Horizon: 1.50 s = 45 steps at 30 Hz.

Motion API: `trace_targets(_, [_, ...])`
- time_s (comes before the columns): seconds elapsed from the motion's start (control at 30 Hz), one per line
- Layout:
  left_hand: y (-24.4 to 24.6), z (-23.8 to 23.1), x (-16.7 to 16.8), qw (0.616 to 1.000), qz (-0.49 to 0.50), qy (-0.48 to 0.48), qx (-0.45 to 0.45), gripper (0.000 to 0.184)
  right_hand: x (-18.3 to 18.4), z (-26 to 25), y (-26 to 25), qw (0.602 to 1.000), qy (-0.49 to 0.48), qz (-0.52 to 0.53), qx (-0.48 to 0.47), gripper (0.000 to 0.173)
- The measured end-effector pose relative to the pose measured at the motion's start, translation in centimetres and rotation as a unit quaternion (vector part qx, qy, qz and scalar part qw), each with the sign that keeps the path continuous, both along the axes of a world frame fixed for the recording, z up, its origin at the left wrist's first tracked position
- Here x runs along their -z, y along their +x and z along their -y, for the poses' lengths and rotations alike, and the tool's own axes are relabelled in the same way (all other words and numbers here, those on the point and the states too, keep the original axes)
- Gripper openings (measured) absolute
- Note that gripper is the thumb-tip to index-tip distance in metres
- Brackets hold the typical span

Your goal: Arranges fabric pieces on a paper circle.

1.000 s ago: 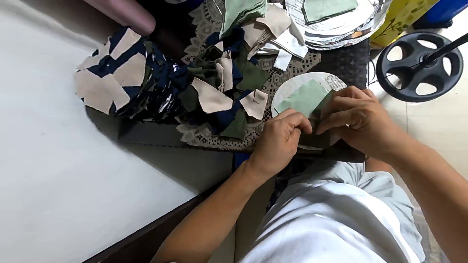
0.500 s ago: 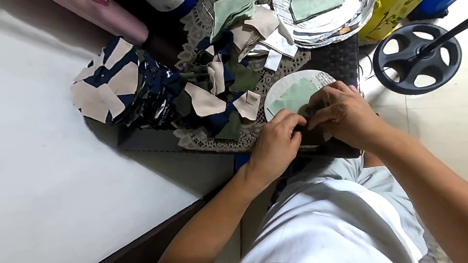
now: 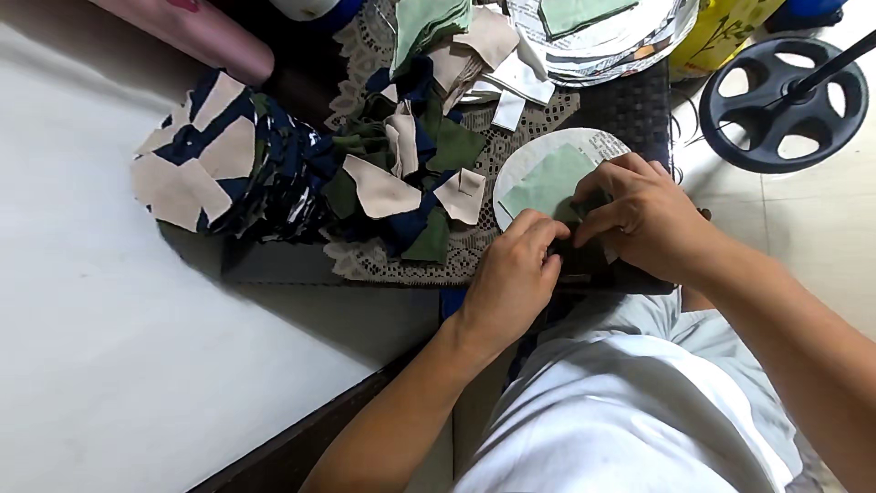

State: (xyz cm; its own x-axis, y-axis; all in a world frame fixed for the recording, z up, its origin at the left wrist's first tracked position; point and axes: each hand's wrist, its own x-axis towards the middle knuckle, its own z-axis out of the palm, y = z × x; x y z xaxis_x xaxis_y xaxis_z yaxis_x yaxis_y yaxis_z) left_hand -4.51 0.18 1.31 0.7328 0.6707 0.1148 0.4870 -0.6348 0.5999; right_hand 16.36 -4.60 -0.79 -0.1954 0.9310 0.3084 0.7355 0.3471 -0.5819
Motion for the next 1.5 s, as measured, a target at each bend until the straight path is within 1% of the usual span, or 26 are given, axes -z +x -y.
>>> trace_targets(0.4, [-0.2,0.1,0.1,1.000,-0.017,0.000,0.007,0.026,0.1,0.0,-0.1,1.000,-0.001,-0.001,-0.003,0.026])
trace_targets(0.5, [-0.1,0.0,0.0,1.000,-0.024,0.001,0.010,0.027,-0.3,0.7,0.1,1.000,0.005,-0.009,0.012,0.028])
trace_targets(0.6, [-0.1,0.0,0.0,0.999,-0.031,-0.009,0.008,0.026,-1.1,3.5,-0.3,0.995,0.021,-0.017,0.094,0.027])
trace_targets(0.7, [0.0,-0.1,-0.1,0.999,-0.042,-0.012,0.006,0.026,0.5,6.4,-2.4,0.977,0.057,0.002,0.203,0.020])
trace_targets(0.8, [0.1,-0.1,-0.1,0.999,-0.044,-0.009,0.016,0.026,1.9,7.2,-4.6,0.964,0.074,-0.006,0.257,0.016])
trace_targets(0.87, [0.1,-0.1,-0.2,0.999,-0.044,-0.010,0.020,0.027,2.1,6.8,-5.1,0.960,0.062,0.005,0.272,0.017])
trace_targets(0.97, [0.0,-0.3,-0.3,0.999,-0.045,-0.015,0.024,0.026,2.3,6.6,-5.1,0.960,0.029,0.026,0.278,0.021])
trace_targets(1.1, [-0.5,-1.1,-0.3,0.999,-0.039,0.002,0.023,0.017,2.4,6.8,-4.9,0.960,0.012,0.017,0.280,0.023])
trace_targets(1.23, [-0.5,-1.6,0.1,0.999,-0.030,0.016,0.013,0.016,2.4,6.8,-5.0,0.961,0.008,0.001,0.275,0.023])
trace_targets(1.37, [-0.5,-1.9,0.3,0.999,-0.024,0.014,0.016,0.015,2.4,7.5,-4.9,0.961,0.056,-0.019,0.271,0.016])
trace_targets(1.43, [-0.5,-1.9,0.4,0.999,-0.023,0.014,0.016,0.014,2.7,8.5,-4.9,0.959,0.094,-0.010,0.269,0.011])
trace_targets(1.5, [-0.5,-1.8,0.3,0.999,-0.025,0.030,0.011,0.014,3.3,9.5,-4.9,0.957,0.123,0.015,0.262,0.011])
